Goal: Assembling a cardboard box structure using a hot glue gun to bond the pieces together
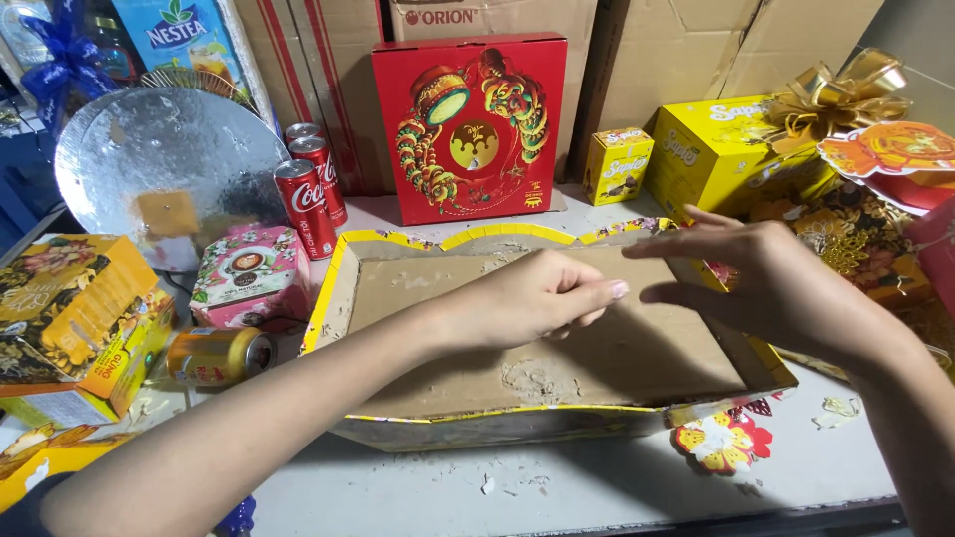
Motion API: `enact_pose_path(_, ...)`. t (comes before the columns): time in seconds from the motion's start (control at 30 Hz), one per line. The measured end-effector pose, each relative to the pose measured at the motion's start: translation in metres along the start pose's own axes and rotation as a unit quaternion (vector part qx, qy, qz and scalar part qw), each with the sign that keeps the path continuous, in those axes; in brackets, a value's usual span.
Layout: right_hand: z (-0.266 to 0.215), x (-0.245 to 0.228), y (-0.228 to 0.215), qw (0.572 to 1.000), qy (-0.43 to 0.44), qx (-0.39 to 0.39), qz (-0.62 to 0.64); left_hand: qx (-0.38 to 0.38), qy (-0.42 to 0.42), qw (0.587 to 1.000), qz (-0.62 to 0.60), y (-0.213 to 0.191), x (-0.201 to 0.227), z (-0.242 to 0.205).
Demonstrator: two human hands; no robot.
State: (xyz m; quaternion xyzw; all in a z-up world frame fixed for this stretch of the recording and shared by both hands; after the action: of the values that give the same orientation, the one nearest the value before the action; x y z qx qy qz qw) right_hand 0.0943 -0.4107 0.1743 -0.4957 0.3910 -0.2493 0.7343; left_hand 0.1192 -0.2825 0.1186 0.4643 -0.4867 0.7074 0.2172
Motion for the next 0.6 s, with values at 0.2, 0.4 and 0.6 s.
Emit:
enact_pose_path(0.2, -0.030, -0.092, -0.012, 0.954, -0.240, 0.162, -0.074, -0.022, 0.004, 0.997, -0.079, 0.016, -0.010, 0.002)
enact_pose_path(0.4, -0.048, -0.109, -0.010, 0.937, -0.235, 0.205, -0.158, -0.049, 0.072, 0.961, -0.264, 0.042, -0.002, 0.007)
enact_pose_path(0.6, -0.080, -0.080, -0.047, 0.963, -0.135, 0.233, 0.009, -0.036, 0.075, 0.978, -0.192, 0.059, 0.027, -0.015)
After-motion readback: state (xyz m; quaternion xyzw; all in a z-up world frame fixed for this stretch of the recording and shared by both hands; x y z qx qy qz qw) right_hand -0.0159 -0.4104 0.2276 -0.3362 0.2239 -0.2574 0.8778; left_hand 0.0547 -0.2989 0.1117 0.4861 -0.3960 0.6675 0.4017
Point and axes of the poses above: each hand's wrist, its own z-axis towards the middle knuckle, its own y-axis out of the palm, x = y × z, the point moved 10 cm from there along z, towards the middle knuckle, and after that the axes turned 10 degrees about -x, right-handed, at the moved point
